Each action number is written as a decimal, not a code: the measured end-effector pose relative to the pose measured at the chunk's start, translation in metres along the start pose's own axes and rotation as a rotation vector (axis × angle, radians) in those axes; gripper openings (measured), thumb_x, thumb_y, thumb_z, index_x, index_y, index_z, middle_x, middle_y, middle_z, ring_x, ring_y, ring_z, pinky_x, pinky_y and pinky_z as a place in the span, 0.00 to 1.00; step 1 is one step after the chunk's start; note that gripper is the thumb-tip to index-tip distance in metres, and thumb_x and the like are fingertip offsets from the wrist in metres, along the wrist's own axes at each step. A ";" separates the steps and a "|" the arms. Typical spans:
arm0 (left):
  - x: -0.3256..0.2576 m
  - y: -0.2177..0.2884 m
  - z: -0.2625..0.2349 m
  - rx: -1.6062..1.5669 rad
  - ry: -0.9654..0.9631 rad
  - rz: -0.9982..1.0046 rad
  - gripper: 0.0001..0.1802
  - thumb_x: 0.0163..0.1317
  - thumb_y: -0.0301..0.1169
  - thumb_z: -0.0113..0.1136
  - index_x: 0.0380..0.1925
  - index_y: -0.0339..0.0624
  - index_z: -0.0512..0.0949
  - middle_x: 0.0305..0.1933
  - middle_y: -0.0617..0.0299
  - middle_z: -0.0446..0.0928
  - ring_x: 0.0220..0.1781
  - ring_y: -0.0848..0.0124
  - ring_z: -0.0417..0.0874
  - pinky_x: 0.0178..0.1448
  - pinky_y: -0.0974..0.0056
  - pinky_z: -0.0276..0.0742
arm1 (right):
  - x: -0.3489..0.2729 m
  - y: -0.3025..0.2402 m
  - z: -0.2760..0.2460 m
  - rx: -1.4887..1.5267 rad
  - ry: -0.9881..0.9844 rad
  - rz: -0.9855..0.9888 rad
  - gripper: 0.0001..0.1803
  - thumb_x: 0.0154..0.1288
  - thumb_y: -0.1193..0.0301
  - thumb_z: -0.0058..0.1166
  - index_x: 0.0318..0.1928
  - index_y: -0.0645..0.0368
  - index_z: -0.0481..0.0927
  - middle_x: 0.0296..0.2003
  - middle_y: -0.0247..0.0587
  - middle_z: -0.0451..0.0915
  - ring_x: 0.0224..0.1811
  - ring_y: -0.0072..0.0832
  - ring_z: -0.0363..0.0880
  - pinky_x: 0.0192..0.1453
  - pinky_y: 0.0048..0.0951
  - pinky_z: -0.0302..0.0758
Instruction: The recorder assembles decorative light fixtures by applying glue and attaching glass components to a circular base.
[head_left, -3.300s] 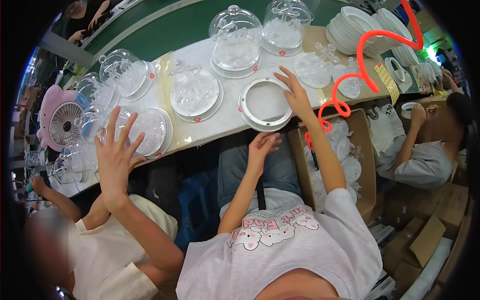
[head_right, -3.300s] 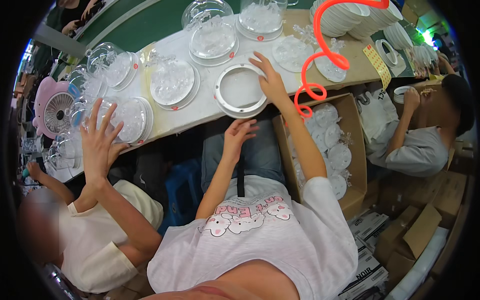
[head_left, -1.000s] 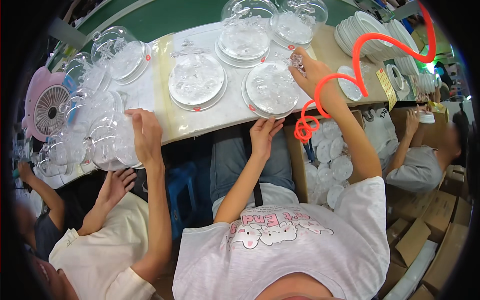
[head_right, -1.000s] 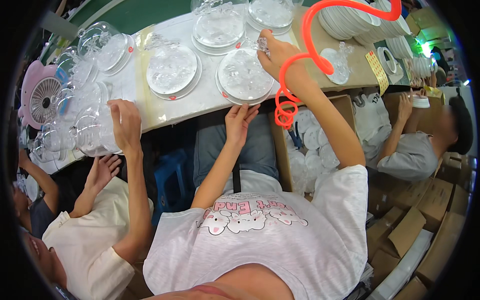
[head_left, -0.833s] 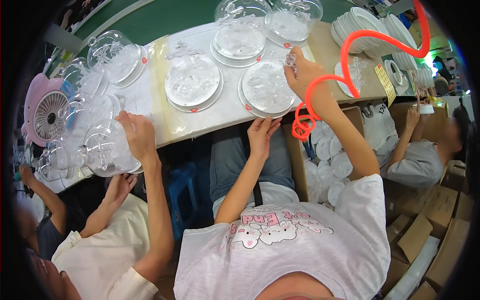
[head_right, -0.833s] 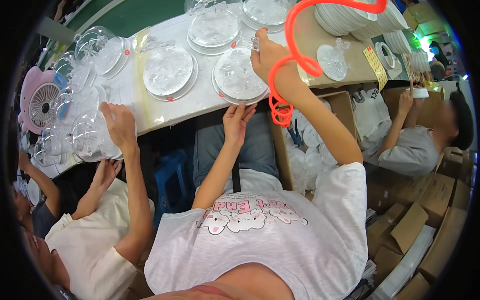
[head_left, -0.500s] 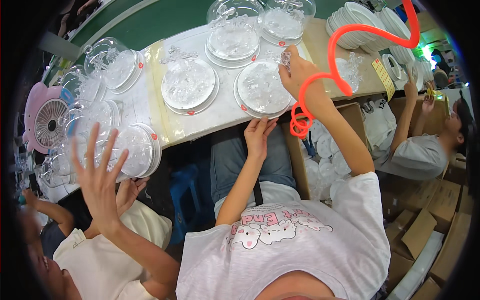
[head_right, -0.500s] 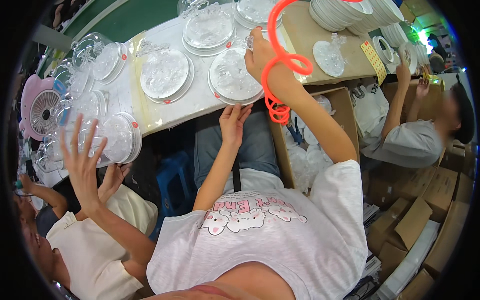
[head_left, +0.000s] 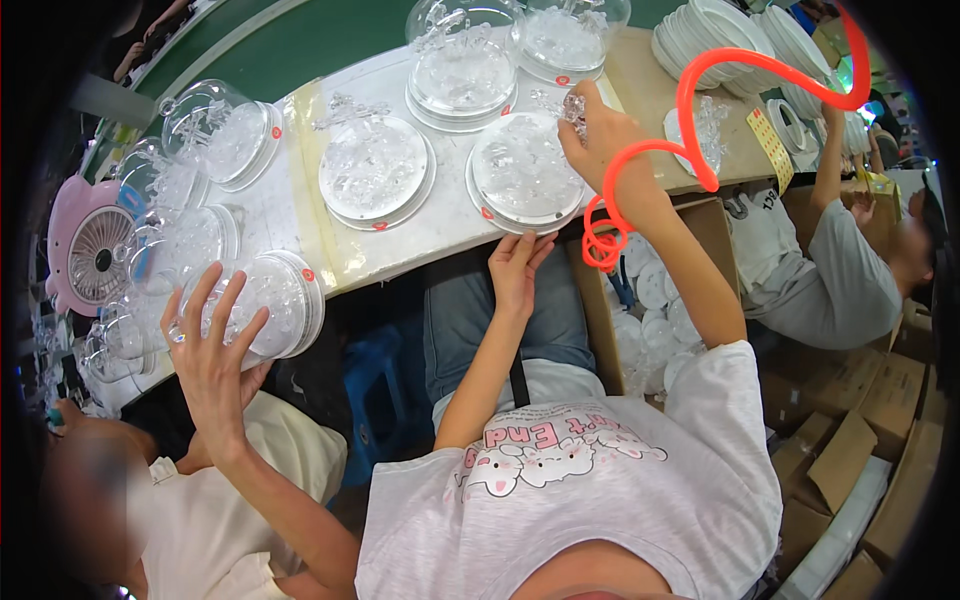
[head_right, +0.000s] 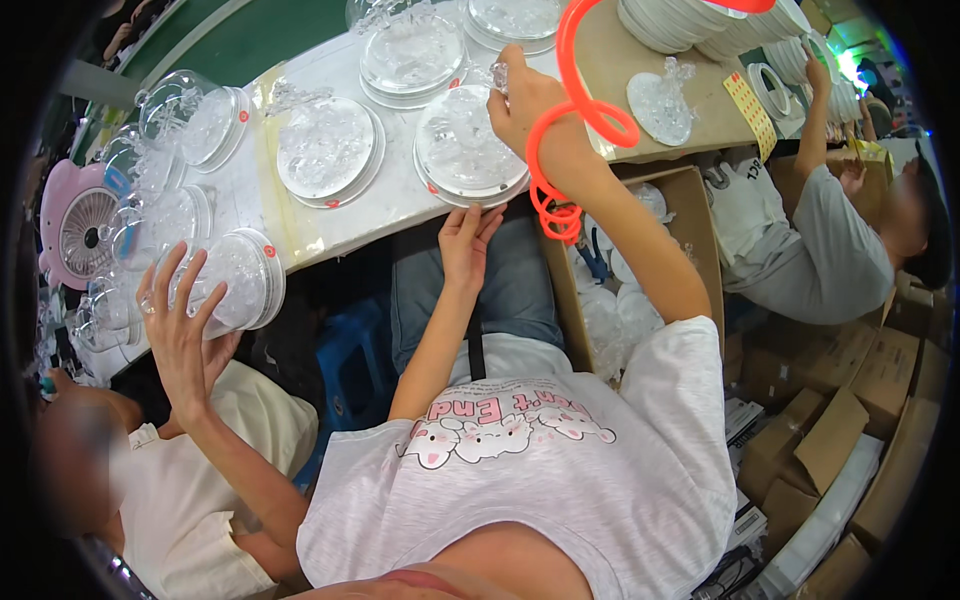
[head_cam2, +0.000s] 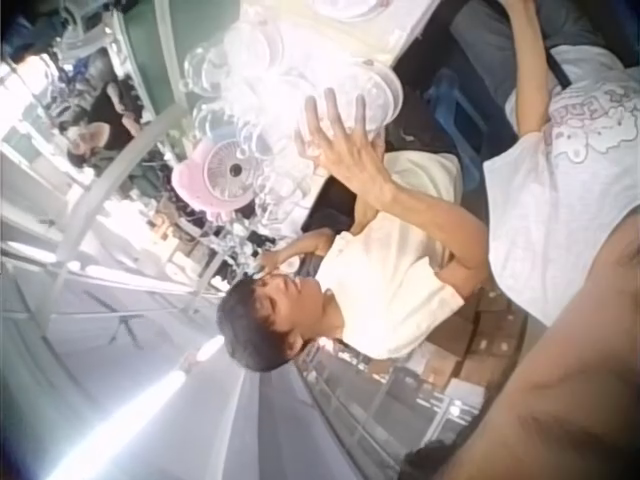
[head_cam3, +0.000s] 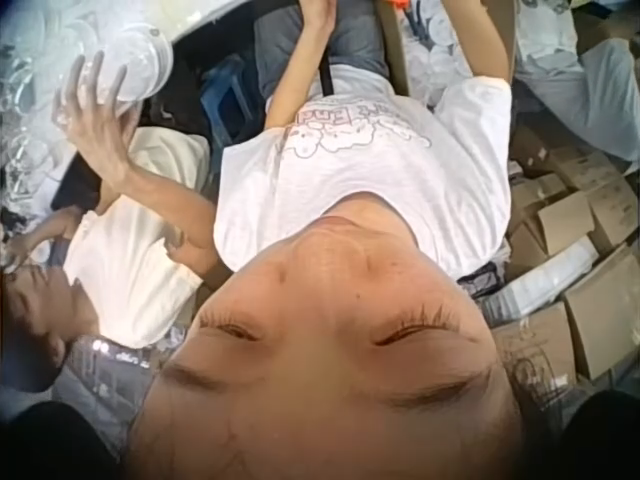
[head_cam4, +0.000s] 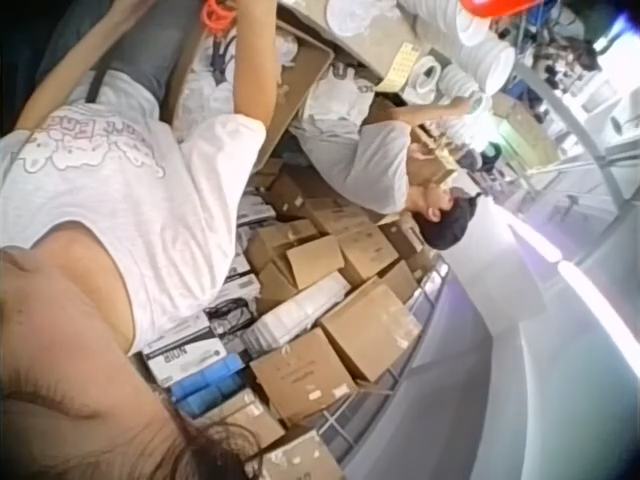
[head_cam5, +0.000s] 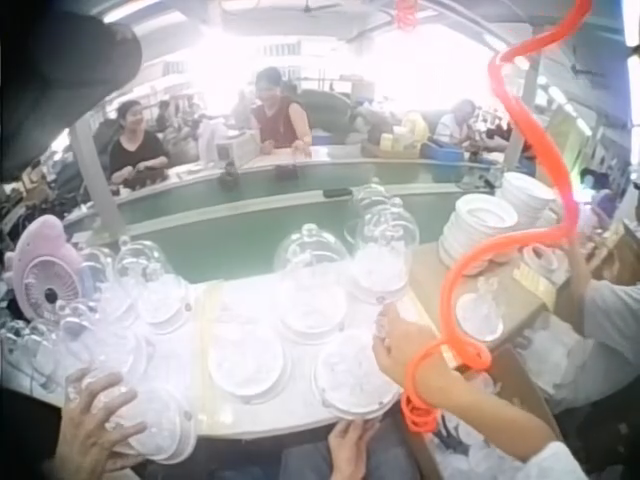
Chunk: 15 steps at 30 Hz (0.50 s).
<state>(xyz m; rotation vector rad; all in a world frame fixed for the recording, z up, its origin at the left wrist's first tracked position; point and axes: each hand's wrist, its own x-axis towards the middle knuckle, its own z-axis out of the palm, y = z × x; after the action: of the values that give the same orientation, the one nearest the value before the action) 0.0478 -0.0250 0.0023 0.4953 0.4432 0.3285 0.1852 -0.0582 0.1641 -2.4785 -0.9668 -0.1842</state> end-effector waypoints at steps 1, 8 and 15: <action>0.000 0.000 0.000 0.000 0.002 0.000 0.09 0.59 0.27 0.50 0.36 0.32 0.72 0.39 0.53 0.76 0.43 0.61 0.78 0.45 0.66 0.76 | 0.000 0.001 0.001 0.001 -0.001 0.000 0.13 0.53 0.73 0.45 0.39 0.64 0.62 0.19 0.56 0.73 0.26 0.49 0.75 0.29 0.42 0.69; 0.001 -0.003 0.004 -0.024 -0.006 -0.024 0.09 0.58 0.27 0.51 0.36 0.32 0.72 0.38 0.54 0.76 0.42 0.62 0.78 0.45 0.67 0.76 | -0.004 0.000 -0.004 0.018 -0.064 0.039 0.14 0.54 0.71 0.48 0.40 0.60 0.62 0.23 0.56 0.74 0.29 0.52 0.73 0.33 0.44 0.68; -0.002 0.005 0.006 -0.033 -0.002 -0.008 0.10 0.58 0.26 0.51 0.37 0.31 0.73 0.38 0.54 0.76 0.41 0.64 0.79 0.45 0.67 0.76 | -0.007 0.001 -0.002 -0.011 -0.026 0.015 0.17 0.53 0.73 0.45 0.43 0.66 0.61 0.19 0.54 0.74 0.25 0.50 0.74 0.30 0.43 0.70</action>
<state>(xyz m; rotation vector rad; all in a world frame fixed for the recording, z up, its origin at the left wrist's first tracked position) 0.0478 -0.0245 0.0102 0.4611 0.4367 0.3272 0.1806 -0.0635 0.1634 -2.5033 -0.9603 -0.1533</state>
